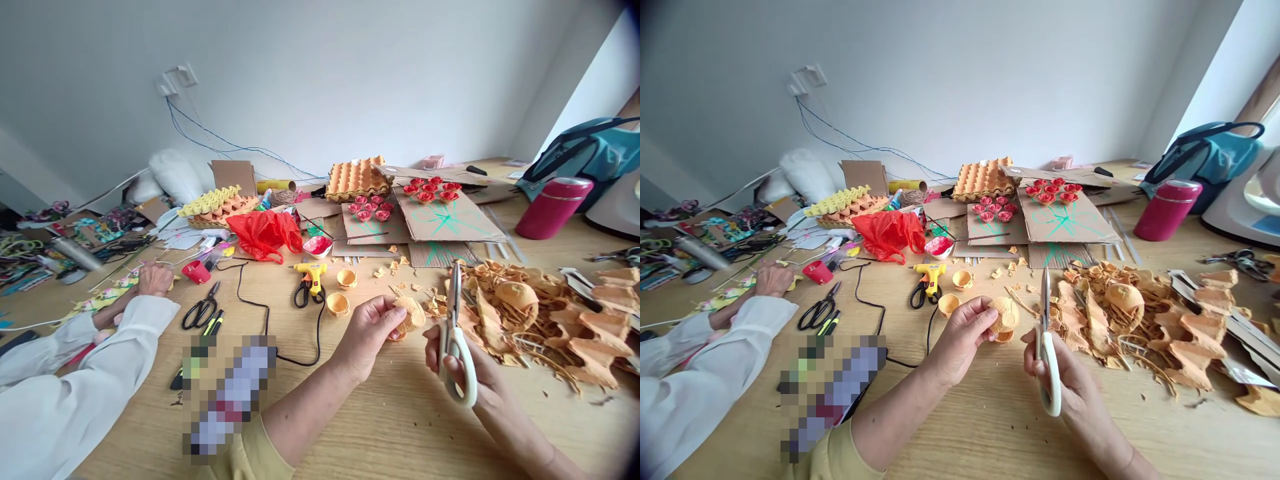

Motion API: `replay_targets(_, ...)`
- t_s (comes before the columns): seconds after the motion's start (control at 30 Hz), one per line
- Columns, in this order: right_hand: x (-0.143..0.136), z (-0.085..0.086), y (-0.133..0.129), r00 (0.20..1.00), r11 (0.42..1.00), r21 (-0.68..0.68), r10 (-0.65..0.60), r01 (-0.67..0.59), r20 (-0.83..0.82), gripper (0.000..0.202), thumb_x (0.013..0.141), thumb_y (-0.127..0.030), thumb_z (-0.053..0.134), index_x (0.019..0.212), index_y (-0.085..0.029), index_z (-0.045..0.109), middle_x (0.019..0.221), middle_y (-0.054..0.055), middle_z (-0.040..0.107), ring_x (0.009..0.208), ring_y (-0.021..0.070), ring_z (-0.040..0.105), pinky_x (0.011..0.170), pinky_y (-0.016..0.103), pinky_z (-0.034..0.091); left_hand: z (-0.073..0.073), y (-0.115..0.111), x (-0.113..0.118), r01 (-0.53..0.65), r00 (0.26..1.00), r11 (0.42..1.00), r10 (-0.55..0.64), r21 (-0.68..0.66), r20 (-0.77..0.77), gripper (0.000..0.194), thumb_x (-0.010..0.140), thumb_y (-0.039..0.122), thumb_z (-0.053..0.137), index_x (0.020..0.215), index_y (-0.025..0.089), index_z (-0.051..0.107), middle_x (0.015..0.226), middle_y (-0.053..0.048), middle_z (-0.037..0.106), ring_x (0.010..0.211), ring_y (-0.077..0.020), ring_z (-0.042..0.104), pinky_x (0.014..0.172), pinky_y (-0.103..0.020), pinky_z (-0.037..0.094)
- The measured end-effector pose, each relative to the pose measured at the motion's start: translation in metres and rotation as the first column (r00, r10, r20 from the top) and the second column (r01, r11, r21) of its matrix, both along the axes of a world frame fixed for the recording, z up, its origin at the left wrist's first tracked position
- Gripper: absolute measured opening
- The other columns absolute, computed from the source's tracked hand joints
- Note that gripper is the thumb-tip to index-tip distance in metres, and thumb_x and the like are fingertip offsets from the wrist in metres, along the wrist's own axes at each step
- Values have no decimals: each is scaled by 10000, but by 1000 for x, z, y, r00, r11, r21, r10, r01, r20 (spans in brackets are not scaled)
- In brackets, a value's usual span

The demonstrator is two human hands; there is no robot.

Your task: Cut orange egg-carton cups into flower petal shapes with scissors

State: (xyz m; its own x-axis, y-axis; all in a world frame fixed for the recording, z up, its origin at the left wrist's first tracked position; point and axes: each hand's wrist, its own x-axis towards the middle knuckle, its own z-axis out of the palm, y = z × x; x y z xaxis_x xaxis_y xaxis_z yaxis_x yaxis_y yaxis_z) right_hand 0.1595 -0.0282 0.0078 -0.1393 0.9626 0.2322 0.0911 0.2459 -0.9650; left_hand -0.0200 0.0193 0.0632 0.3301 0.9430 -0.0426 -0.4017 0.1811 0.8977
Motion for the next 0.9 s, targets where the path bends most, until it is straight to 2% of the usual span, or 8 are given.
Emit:
replay_targets(0.13,1,-2,2,994,991,-104,-92,86,-55,305,863,-459,650,1096,-267,602,887,29,637,772,204,576,674,308,498,-6,1,-2,129,991,990,-131,-52,-28,334,740,441,757,805,135,640,784,-13,580,693,-82,461,660,-229,346)
replay_targets(0.23,2,-5,4,984,974,-196,-137,113,-115,342,815,-447,709,1103,-286,621,943,37,660,819,230,605,722,337,524,-10,2,-1,215,974,966,-223,-145,-45,377,680,462,798,784,131,649,800,-17,591,688,-83,470,664,-237,343)
replay_targets(0.4,0,-4,8,937,945,-325,-135,25,-323,401,766,-464,739,1105,-312,589,947,40,670,853,268,645,727,397,551,-15,0,2,201,975,955,-218,-220,-54,453,620,496,834,823,128,665,781,-8,580,646,-66,448,620,-227,313)
replay_targets(0.5,1,-5,12,914,944,-330,-134,0,-383,402,744,-450,754,1077,-318,571,944,37,670,855,279,656,722,420,554,-16,-1,2,258,962,936,-271,-241,-20,483,638,514,822,911,141,681,851,-24,606,711,-86,509,640,-235,342)
replay_targets(0.6,5,-6,16,906,952,-306,-143,16,-398,375,748,-430,749,1054,-324,560,919,32,680,846,283,663,769,458,548,-18,-1,2,310,947,911,-322,-271,3,455,612,453,858,893,139,687,856,-28,626,740,-92,538,670,-243,369)
replay_targets(0.7,5,-8,17,906,954,-300,-145,22,-397,352,754,-437,739,1039,-325,565,940,40,695,860,295,673,789,478,539,-22,-1,4,298,954,909,-298,-292,45,414,585,405,883,821,128,685,769,-13,623,707,-86,540,657,-239,368)
replay_targets(0.8,1,-7,16,899,959,-283,-110,-16,-423,371,744,-472,736,1036,-333,555,906,35,707,825,301,680,722,465,536,-26,-3,7,288,958,901,-264,-324,116,405,579,409,886,781,132,671,738,-3,626,665,-80,544,637,-239,368)
replay_targets(0.9,-2,-4,14,883,958,-286,-131,-3,-451,387,728,-460,762,1026,-335,549,854,3,686,777,260,662,697,413,523,-28,-6,10,297,954,894,-261,-334,149,412,579,418,885,794,142,668,748,1,631,653,-81,550,626,-238,379)
